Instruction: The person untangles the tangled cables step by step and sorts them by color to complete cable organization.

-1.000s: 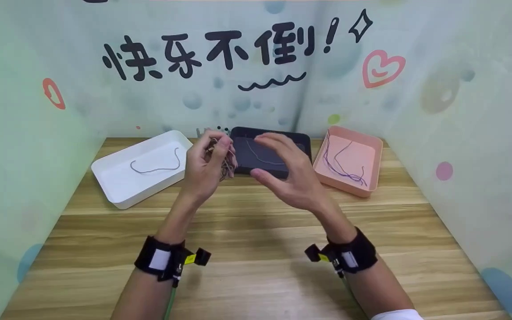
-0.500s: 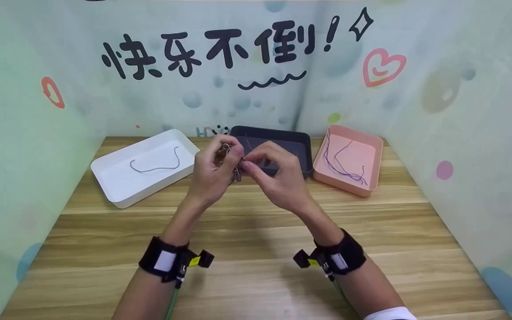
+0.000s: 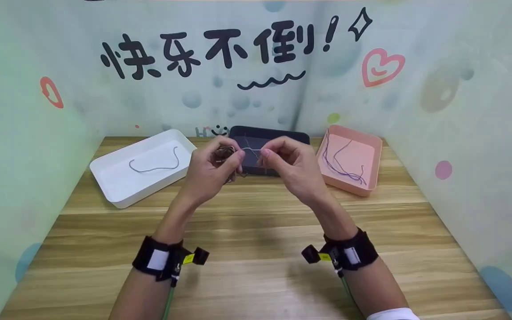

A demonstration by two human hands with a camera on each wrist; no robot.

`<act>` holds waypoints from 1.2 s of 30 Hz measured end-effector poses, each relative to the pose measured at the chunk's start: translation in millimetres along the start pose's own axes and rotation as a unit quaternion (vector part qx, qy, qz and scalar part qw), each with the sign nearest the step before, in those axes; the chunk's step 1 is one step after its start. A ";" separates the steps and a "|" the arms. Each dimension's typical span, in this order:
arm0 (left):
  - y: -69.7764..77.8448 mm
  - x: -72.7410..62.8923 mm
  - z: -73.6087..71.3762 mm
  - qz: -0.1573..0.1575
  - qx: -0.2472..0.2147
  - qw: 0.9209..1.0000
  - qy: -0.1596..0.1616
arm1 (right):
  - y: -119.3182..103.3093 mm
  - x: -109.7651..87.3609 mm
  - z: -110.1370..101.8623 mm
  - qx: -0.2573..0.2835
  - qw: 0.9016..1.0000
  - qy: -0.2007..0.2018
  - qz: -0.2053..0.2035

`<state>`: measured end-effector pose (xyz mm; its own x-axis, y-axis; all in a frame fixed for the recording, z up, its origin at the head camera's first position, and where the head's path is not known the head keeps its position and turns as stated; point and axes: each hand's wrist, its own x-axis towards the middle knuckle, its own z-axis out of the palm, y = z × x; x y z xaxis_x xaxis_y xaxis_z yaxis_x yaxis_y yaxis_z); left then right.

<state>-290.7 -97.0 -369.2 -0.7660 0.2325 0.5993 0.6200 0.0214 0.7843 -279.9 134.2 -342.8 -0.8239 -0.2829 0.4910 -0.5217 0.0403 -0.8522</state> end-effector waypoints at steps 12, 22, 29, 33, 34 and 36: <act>4.9 -0.6 -17.0 -0.055 0.008 0.992 -0.111 | 2.2 3.2 -23.5 -0.296 0.934 -0.013 -0.201; 6.2 -1.4 -22.6 -0.069 -0.017 0.991 -0.114 | 5.3 8.4 -39.9 -0.315 0.921 0.037 -0.227; 7.0 -0.7 -28.5 -0.075 -0.012 0.996 -0.055 | 5.8 10.3 -53.6 -0.327 0.915 0.071 -0.227; 8.3 -0.5 -31.1 -0.070 0.005 0.997 -0.027 | 7.5 11.1 -60.4 -0.331 0.911 0.088 -0.229; 8.4 -0.4 -31.2 -0.070 0.012 0.997 -0.024 | 7.8 11.2 -61.5 -0.333 0.911 0.090 -0.227; 8.2 0.0 -31.1 -0.070 0.018 0.997 -0.021 | 8.0 11.2 -62.9 -0.336 0.911 0.092 -0.222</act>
<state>-290.9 -127.0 -357.7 -0.8387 0.2647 0.4760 0.5133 0.0921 0.8532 -307.2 191.7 -332.8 -0.4891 -0.2511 0.8353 -0.7792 0.5561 -0.2891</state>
